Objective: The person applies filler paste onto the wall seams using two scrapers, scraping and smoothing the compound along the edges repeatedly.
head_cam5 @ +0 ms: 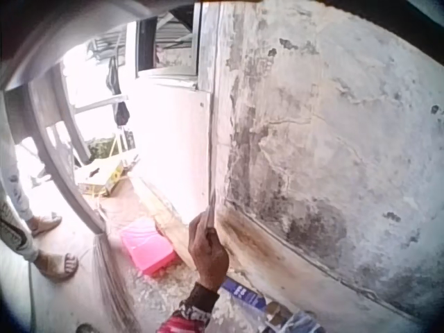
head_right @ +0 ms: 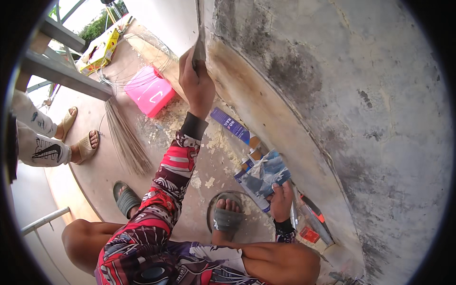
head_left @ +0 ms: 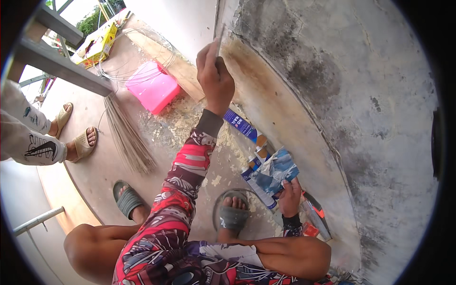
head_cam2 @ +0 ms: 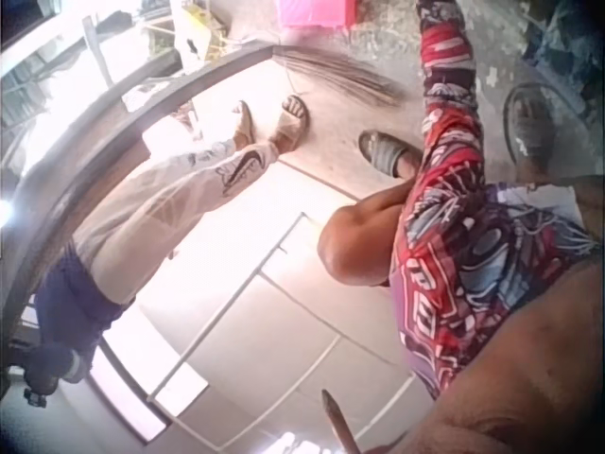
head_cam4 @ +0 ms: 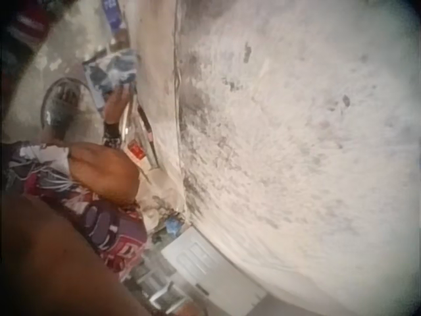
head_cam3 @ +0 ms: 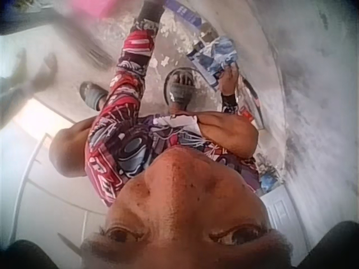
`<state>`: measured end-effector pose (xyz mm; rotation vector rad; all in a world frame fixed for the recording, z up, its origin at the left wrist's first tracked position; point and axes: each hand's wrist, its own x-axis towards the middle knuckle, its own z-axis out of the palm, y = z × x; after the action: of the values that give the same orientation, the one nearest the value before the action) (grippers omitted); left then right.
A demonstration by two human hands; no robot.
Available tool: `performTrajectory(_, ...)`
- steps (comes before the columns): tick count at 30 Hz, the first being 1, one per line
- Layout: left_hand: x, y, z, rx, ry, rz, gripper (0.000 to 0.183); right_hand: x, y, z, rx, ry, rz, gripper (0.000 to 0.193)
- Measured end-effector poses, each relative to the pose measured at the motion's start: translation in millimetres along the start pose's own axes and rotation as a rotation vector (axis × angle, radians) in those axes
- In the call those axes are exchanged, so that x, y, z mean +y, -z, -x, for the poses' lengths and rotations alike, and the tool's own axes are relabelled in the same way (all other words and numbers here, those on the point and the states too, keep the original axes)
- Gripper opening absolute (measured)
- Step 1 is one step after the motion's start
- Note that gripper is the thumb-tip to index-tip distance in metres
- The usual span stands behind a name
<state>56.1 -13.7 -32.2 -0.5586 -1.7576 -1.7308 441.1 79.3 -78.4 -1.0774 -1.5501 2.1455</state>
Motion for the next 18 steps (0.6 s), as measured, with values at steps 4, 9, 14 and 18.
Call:
performTrajectory(4,-11.1,-13.7,-9.5,0.098,0.012,-0.047,0.051,-8.1,-11.4,3.8,0.040,-0.003,0.002,0.036)
performTrajectory(9,-8.7,-45.4,-6.7,0.146,-0.054,-0.249,0.054,-3.9,-8.1,5.8,0.023,0.003,-0.009,0.036)
performTrajectory(14,13.0,-38.9,27.1,-0.076,-0.086,-0.325,0.056,0.4,-5.6,2.7,0.008,0.025,-0.031,0.036)
performTrajectory(18,6.2,-8.7,33.3,-0.022,0.014,-0.121,0.042,-2.0,-10.9,1.8,0.001,0.011,-0.016,0.034)
